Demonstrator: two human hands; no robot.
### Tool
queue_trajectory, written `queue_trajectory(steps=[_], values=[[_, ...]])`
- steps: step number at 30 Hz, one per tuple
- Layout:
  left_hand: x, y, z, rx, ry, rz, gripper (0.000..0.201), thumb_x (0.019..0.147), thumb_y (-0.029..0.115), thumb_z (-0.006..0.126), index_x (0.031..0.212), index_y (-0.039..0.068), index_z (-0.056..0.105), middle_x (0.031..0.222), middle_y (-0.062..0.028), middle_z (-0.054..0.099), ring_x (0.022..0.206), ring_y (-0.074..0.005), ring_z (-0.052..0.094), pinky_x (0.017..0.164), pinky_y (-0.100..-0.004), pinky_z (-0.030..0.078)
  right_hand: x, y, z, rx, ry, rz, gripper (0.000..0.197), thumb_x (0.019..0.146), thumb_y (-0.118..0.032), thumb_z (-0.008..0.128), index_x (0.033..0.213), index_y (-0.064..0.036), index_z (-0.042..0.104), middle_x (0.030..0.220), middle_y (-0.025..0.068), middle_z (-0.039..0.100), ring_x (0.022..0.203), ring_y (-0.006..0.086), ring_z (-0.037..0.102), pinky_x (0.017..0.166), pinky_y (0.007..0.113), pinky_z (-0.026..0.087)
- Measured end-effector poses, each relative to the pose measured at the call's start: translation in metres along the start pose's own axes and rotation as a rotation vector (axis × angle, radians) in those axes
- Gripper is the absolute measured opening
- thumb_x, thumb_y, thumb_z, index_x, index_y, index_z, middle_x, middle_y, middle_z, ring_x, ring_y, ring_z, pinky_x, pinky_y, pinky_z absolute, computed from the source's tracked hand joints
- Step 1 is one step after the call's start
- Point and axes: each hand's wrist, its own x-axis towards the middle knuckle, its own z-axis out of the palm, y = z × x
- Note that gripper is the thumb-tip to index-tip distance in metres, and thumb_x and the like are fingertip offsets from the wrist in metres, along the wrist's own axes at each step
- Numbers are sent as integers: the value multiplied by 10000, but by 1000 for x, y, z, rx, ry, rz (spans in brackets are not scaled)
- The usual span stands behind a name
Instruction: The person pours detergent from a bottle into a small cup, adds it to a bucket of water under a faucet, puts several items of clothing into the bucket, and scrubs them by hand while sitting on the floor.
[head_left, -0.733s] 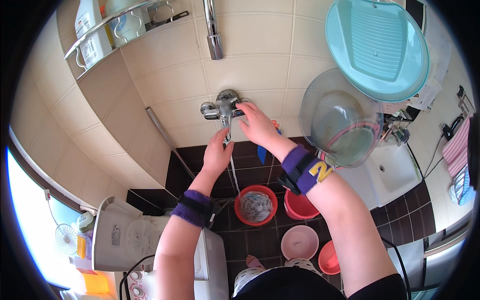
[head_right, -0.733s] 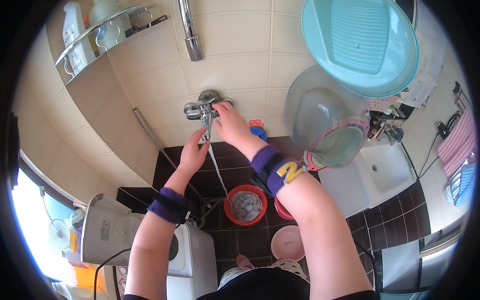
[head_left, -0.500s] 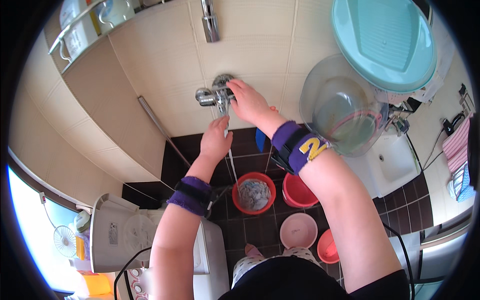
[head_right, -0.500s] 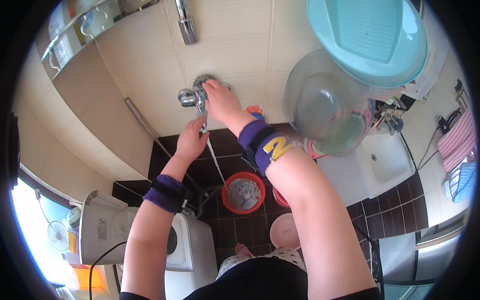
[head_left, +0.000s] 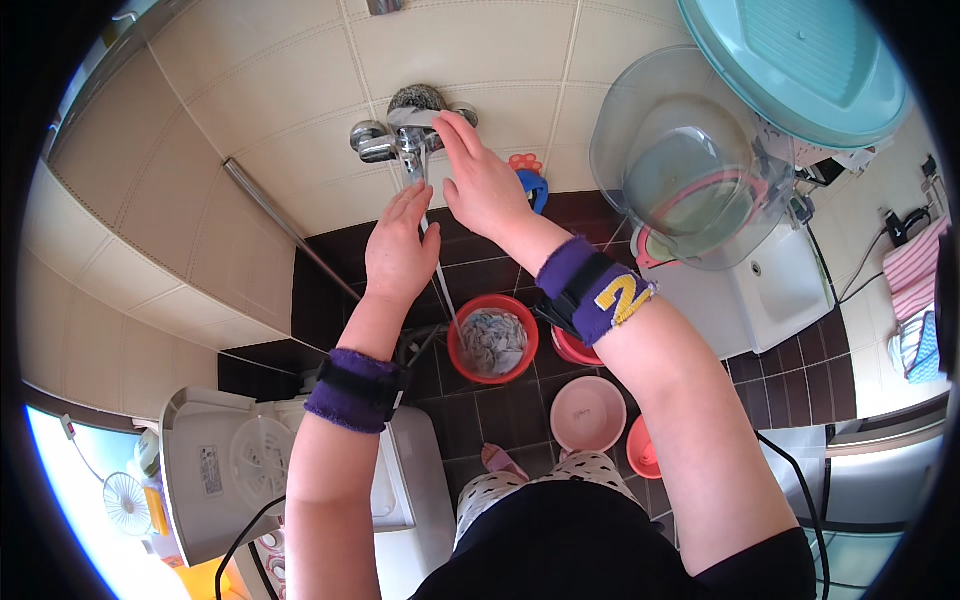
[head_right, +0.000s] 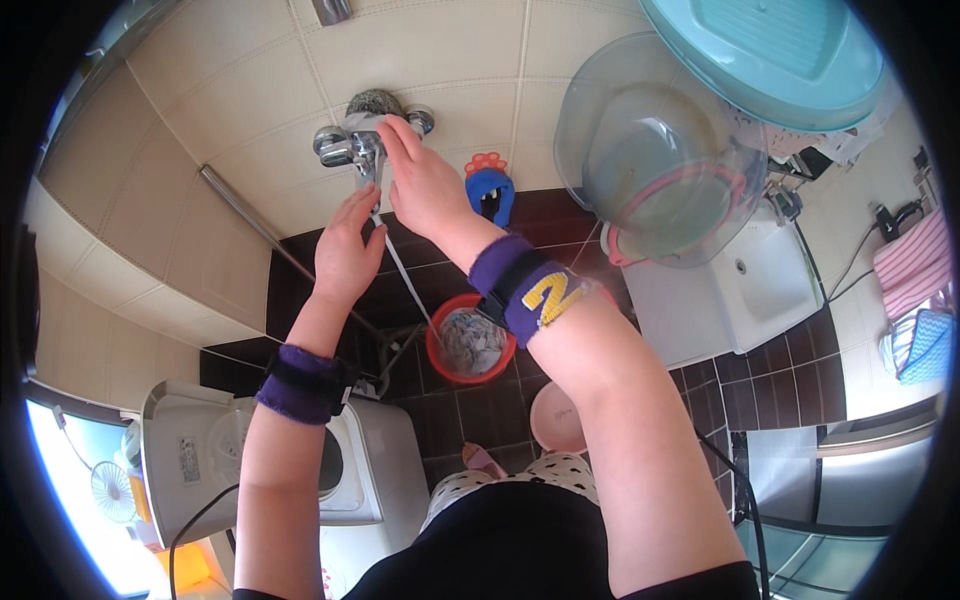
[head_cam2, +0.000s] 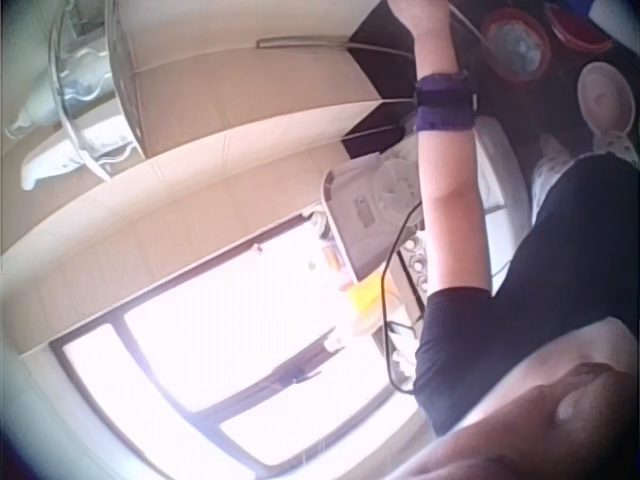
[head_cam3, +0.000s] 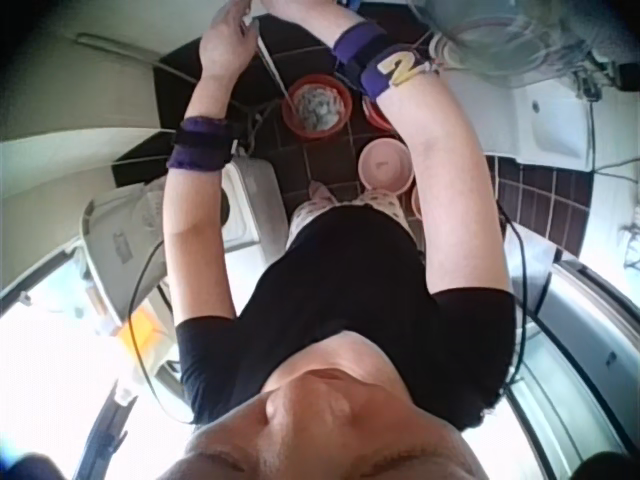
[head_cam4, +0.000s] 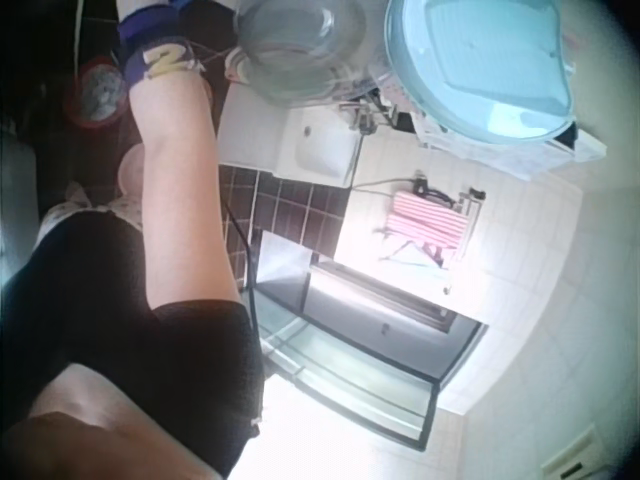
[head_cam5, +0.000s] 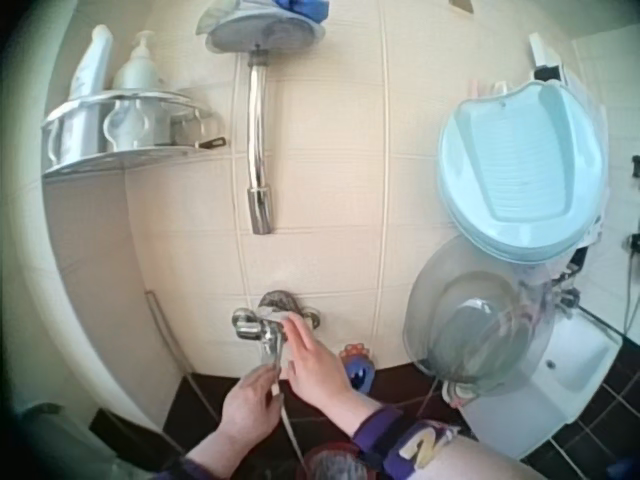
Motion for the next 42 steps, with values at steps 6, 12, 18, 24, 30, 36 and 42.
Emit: queue_trajectory(steps=[6, 12, 18, 24, 30, 36, 42], values=[[-15, 3, 10, -44, 128, 12, 429, 751, 8, 601, 1177, 15, 546, 1302, -145, 491, 1214, -316, 451, 1000, -381, 384, -34, 4, 9, 91, 6, 37, 660, 707, 5, 586, 1321, -15, 346, 1372, 122, 353, 1058, 325, 532, 822, 378, 485], [-83, 27, 53, -155, 230, -107, 359, 746, -54, 560, 1099, 15, 567, 1244, -159, 520, 1160, -340, 478, 991, -397, 364, -173, 50, 12, 116, -165, 251, 447, 776, -52, 598, 1210, -48, 490, 1268, 153, 460, 1066, 334, 536, 868, 365, 469], [-238, 16, 173, -406, -111, -555, 403, 757, -24, 574, 1154, 24, 532, 1170, -150, 559, 1092, -321, 521, 931, -386, 413, -400, 109, 25, 272, -487, 912, 217, 796, -144, 616, 986, -39, 631, 989, 152, 609, 812, 285, 628, 729, 352, 507], [-351, 24, 279, -567, -359, -1045, 407, 817, -12, 546, 1218, 31, 488, 1159, -122, 575, 1057, -210, 556, 851, -312, 472, -555, 173, 55, 469, -617, 1343, 238, 835, -151, 597, 1046, -50, 644, 988, 60, 660, 875, 160, 631, 725, 284, 519], [-464, -10, 403, -887, -261, -1387, 419, 859, 20, 521, 1268, 26, 429, 1188, -96, 565, 1068, -204, 551, 898, -308, 438, -631, 212, 128, 644, -556, 1542, 245, 846, -116, 587, 1082, -70, 636, 1007, 8, 643, 842, 112, 609, 628, 253, 520], [-500, -73, 470, -994, -114, -1836, 584, 848, 60, 562, 1372, 28, 306, 1249, -118, 517, 1100, -215, 514, 915, -354, 432, -653, 226, 229, 998, -525, 1786, 362, 881, -196, 602, 1212, -65, 536, 1110, 35, 603, 939, 136, 588, 788, 289, 488], [-535, -146, 536, -1128, 104, -1951, 646, 827, 123, 622, 1368, 40, 279, 1255, -77, 505, 1171, -239, 472, 996, -387, 377, -685, 250, 345, 1081, -404, 1788, 518, 852, -191, 626, 1305, -75, 405, 1213, 57, 528, 1081, 160, 511, 891, 329, 448]])
